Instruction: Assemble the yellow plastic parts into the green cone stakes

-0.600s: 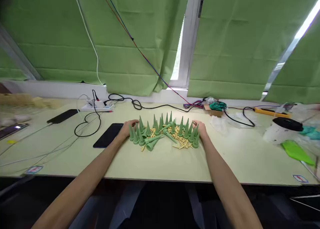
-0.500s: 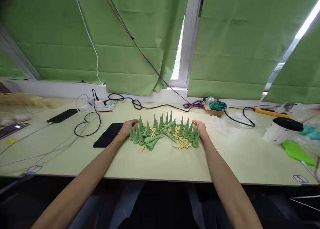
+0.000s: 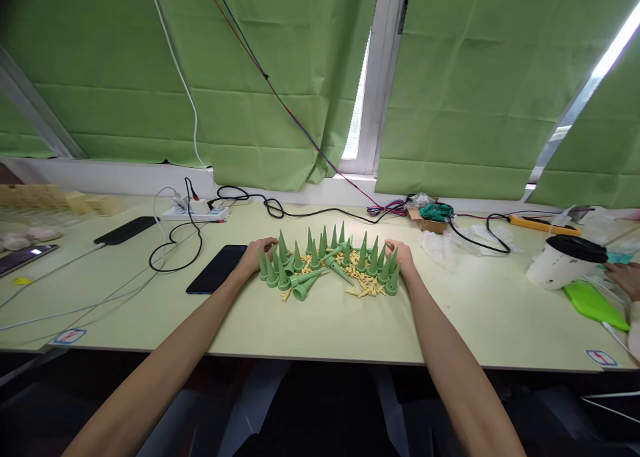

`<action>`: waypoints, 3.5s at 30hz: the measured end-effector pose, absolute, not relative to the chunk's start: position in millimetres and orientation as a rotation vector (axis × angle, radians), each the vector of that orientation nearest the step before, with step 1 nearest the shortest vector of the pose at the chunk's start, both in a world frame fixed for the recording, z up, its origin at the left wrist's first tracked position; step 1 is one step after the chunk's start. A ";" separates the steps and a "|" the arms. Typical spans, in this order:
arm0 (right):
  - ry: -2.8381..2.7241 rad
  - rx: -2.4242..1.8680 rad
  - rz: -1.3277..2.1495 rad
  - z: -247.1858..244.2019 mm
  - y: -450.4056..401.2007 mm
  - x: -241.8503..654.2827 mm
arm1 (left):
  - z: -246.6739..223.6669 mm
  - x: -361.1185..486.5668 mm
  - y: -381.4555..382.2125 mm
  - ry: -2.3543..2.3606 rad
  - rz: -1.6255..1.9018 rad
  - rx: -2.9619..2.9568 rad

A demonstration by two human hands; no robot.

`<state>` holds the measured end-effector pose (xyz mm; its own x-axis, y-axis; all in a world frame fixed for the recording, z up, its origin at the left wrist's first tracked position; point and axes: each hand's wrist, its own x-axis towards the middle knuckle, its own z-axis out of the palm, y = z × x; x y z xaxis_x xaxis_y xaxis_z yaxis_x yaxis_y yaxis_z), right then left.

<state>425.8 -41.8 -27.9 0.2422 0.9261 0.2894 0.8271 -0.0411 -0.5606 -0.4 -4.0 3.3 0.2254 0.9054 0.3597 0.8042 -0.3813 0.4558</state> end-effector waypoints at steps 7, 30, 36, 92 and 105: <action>-1.601 -1.875 0.198 -27.2 -42.8 425.6 | 1.7 -1.0 -2.4 1.641 0.867 2.318; -1.565 -1.901 0.231 -22.6 -45.5 421.8 | -1.3 -1.2 0.0 1.655 0.875 2.332; -1.526 -1.864 0.239 -22.8 -46.5 421.2 | 0.6 -0.8 -2.8 1.639 0.892 2.299; -1.954 -1.198 0.273 -8.4 -127.5 273.5 | 1.6 55.3 -143.0 1.198 0.758 2.871; -1.528 -1.224 0.219 7.7 -134.6 275.8 | 3.0 109.0 -121.7 0.957 1.282 2.541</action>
<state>275.8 -134.6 7.7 0.1471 0.7718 0.6185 0.5669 0.4467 -0.6922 109.0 -121.7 3.0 0.4348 0.5959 0.6752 0.4777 -0.7882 0.3880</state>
